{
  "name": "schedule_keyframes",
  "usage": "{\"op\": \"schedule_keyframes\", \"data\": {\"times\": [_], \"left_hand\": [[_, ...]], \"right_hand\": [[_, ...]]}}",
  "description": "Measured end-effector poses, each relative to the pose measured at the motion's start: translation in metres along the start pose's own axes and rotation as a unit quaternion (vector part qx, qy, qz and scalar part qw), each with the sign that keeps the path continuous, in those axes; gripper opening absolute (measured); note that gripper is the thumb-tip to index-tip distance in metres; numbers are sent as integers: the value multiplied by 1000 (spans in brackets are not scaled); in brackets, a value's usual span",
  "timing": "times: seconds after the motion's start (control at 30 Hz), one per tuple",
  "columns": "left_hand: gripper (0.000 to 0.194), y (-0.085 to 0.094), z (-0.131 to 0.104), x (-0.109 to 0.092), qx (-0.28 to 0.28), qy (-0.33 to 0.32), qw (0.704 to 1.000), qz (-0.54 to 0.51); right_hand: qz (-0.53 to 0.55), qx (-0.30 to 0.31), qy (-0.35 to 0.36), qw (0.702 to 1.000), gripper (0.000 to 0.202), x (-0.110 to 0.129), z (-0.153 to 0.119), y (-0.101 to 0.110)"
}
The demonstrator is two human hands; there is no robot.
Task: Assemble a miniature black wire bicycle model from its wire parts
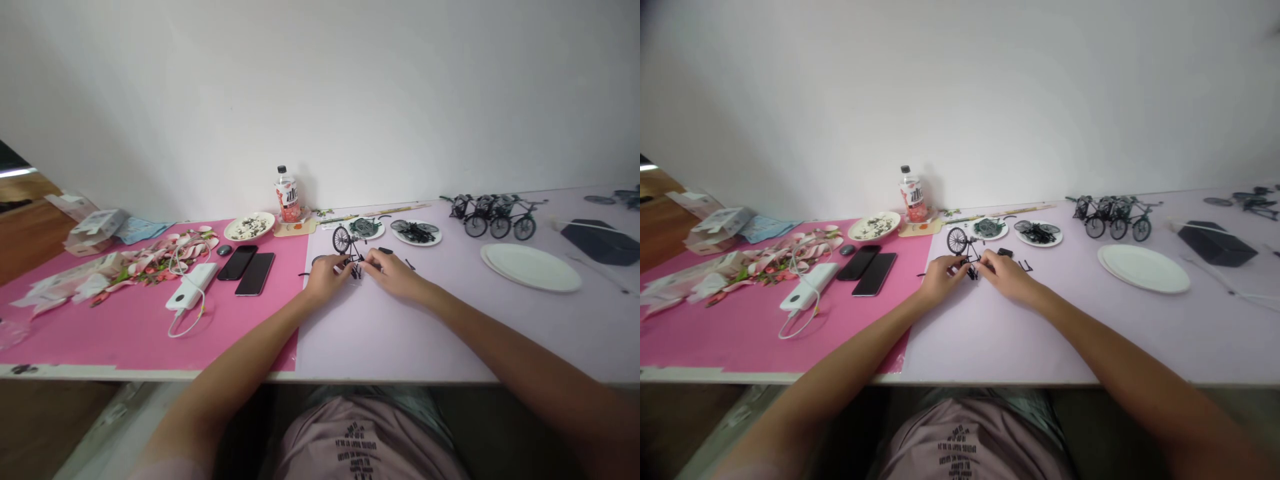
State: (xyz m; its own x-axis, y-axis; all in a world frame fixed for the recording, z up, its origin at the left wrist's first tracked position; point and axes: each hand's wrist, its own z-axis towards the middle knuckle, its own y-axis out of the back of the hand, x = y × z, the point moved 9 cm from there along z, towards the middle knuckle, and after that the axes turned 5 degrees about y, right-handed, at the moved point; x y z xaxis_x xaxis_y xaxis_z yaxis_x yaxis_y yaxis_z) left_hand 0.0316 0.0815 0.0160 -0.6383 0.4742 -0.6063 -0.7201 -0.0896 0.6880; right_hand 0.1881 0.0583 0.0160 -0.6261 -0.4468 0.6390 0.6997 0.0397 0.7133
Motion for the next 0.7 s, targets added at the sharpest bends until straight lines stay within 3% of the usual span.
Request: {"op": "schedule_keyframes", "data": {"times": [0.7], "left_hand": [[23, -4, 0, -1, 18, -13, 1000, -11]], "right_hand": [[-3, 38, 18, 999, 32, 2, 0, -10]]}}
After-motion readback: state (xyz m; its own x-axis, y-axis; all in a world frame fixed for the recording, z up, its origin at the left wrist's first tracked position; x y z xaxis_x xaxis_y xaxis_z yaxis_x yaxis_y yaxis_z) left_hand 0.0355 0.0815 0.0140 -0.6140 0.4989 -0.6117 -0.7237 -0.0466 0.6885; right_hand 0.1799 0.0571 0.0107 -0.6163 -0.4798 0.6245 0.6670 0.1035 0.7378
